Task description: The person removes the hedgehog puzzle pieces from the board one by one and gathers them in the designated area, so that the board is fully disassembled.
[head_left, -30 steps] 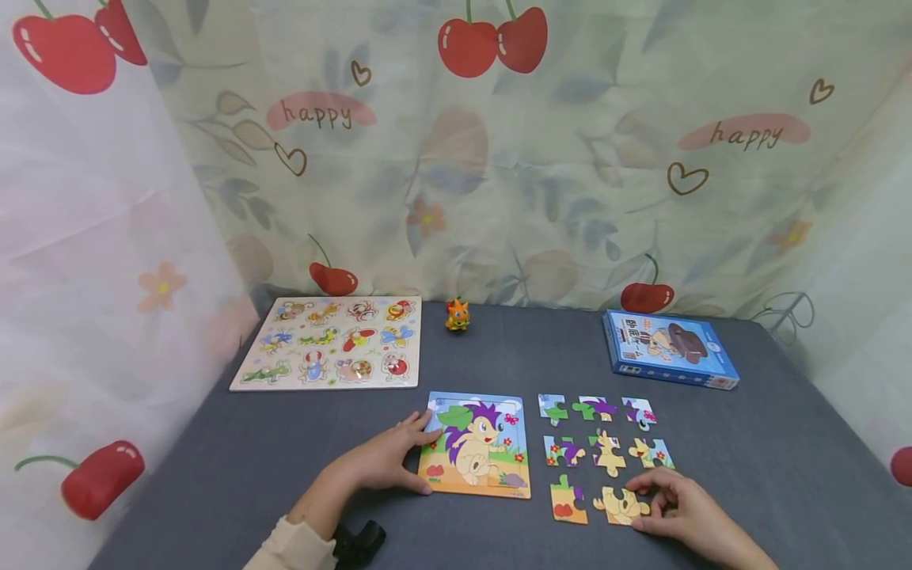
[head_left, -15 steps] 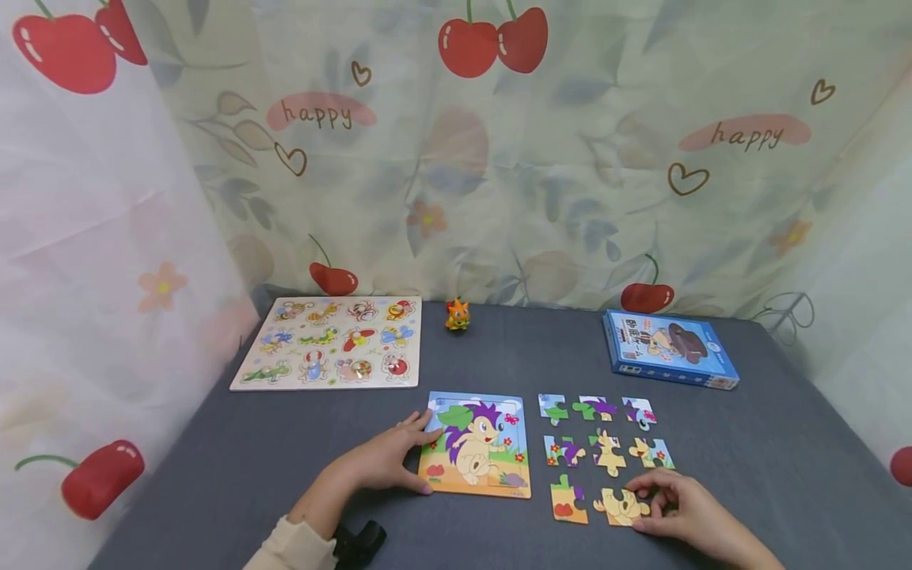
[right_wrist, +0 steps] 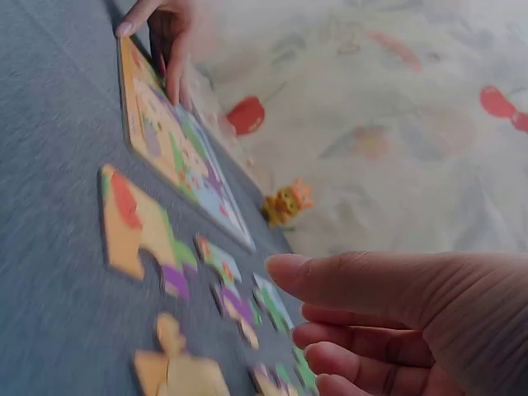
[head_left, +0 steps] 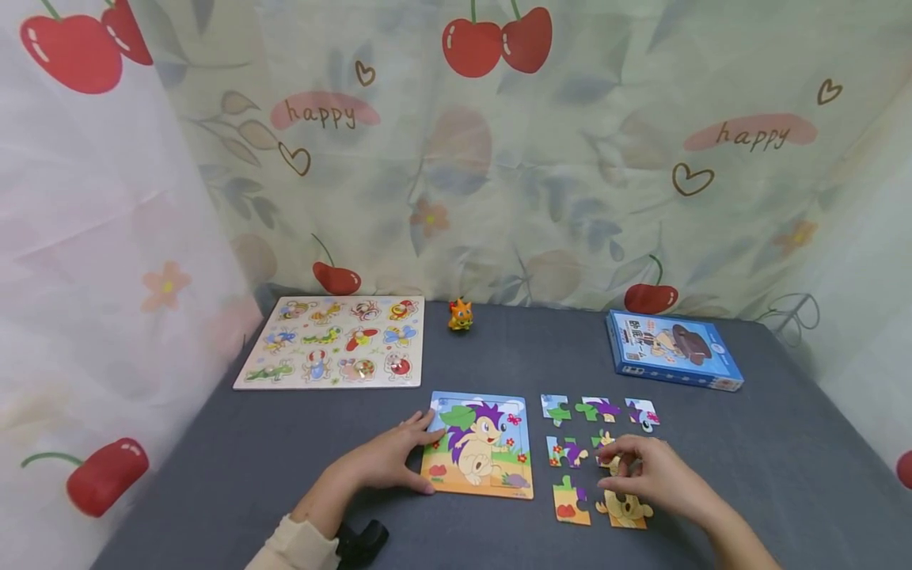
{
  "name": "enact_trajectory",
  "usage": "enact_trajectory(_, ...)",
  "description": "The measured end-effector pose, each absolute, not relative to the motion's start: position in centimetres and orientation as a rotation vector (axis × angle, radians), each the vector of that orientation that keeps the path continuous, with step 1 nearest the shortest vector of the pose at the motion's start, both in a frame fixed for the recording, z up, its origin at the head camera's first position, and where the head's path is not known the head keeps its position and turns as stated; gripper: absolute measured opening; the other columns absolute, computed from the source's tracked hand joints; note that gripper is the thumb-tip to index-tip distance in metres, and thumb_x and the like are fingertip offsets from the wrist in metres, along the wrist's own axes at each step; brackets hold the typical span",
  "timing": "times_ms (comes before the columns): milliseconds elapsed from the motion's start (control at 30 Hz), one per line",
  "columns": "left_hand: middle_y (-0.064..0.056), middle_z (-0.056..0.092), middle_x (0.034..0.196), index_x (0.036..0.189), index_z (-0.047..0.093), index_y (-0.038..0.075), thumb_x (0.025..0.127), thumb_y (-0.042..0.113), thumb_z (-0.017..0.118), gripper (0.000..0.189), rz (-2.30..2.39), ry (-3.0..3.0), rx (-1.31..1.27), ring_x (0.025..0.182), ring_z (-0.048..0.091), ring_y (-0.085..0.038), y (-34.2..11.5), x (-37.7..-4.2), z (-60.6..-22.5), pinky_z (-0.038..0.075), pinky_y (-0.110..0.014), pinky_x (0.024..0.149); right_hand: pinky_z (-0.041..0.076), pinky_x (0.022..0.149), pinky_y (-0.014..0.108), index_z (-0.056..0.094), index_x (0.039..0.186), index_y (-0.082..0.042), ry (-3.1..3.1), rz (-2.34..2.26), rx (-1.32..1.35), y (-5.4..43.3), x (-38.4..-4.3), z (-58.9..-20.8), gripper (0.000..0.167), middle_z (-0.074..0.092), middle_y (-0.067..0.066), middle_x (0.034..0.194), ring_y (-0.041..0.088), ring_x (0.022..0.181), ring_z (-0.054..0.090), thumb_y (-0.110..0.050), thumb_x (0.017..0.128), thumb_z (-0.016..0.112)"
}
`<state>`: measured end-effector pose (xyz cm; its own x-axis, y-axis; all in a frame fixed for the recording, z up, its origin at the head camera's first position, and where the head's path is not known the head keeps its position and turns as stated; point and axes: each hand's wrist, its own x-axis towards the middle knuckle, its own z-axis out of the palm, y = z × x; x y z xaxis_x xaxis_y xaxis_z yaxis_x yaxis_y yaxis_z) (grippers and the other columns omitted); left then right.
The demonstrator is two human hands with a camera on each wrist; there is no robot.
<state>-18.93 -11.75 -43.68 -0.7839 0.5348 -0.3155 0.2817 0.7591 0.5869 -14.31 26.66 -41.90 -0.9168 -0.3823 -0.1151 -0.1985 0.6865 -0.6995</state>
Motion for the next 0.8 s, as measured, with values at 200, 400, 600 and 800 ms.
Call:
enact_trajectory(200, -0.01, 0.017, 0.156, 0.142, 0.041, 0.018, 0.074, 0.038, 0.077, 0.079, 0.729, 2.479, 0.624, 0.144, 0.01, -0.036, -11.7, -18.9, -43.6, 0.019, -0.06, 0.11, 0.047, 0.058, 0.021, 0.065, 0.108, 0.0, 2.607, -1.085, -0.523, 24.6, -16.4, -42.0, 0.039, 0.067, 0.009, 0.096, 0.004, 0.068, 0.053, -0.026, 0.08, 0.073)
enact_trajectory(400, -0.01, 0.017, 0.156, 0.141, 0.041, 0.017, 0.074, 0.037, 0.077, 0.079, 0.734, 2.479, 0.617, 0.144, 0.01, -0.036, -11.7, -18.9, -43.6, 0.019, -0.06, 0.11, 0.048, 0.06, 0.021, 0.066, 0.108, -0.001, 2.621, -1.108, -0.566, 22.1, -17.6, -42.2, 0.041, 0.066, 0.009, 0.096, 0.006, 0.069, 0.054, -0.028, 0.078, 0.075)
enact_trajectory(600, -0.01, 0.017, 0.156, 0.142, 0.041, 0.017, 0.074, 0.038, 0.077, 0.079, 0.749, 2.471, 0.621, 0.144, 0.01, -0.036, -11.8, -18.9, -43.6, 0.019, -0.06, 0.11, 0.048, 0.061, 0.021, 0.066, 0.109, 0.0, 2.623, -1.124, -0.619, 19.7, -18.0, -42.2, 0.039, 0.066, 0.009, 0.096, 0.006, 0.07, 0.054, -0.023, 0.078, 0.075)
enact_trajectory(800, -0.01, 0.018, 0.156, 0.141, 0.041, 0.017, 0.074, 0.038, 0.077, 0.079, 0.747, 2.484, 0.619, 0.144, 0.01, -0.036, -11.9, -18.9, -43.7, 0.02, -0.06, 0.11, 0.048, 0.059, 0.021, 0.067, 0.106, 0.0, 2.59, -1.162, -0.64, 18.0, -18.3, -42.5, 0.037, 0.066, 0.01, 0.095, 0.008, 0.069, 0.055, -0.021, 0.077, 0.076)
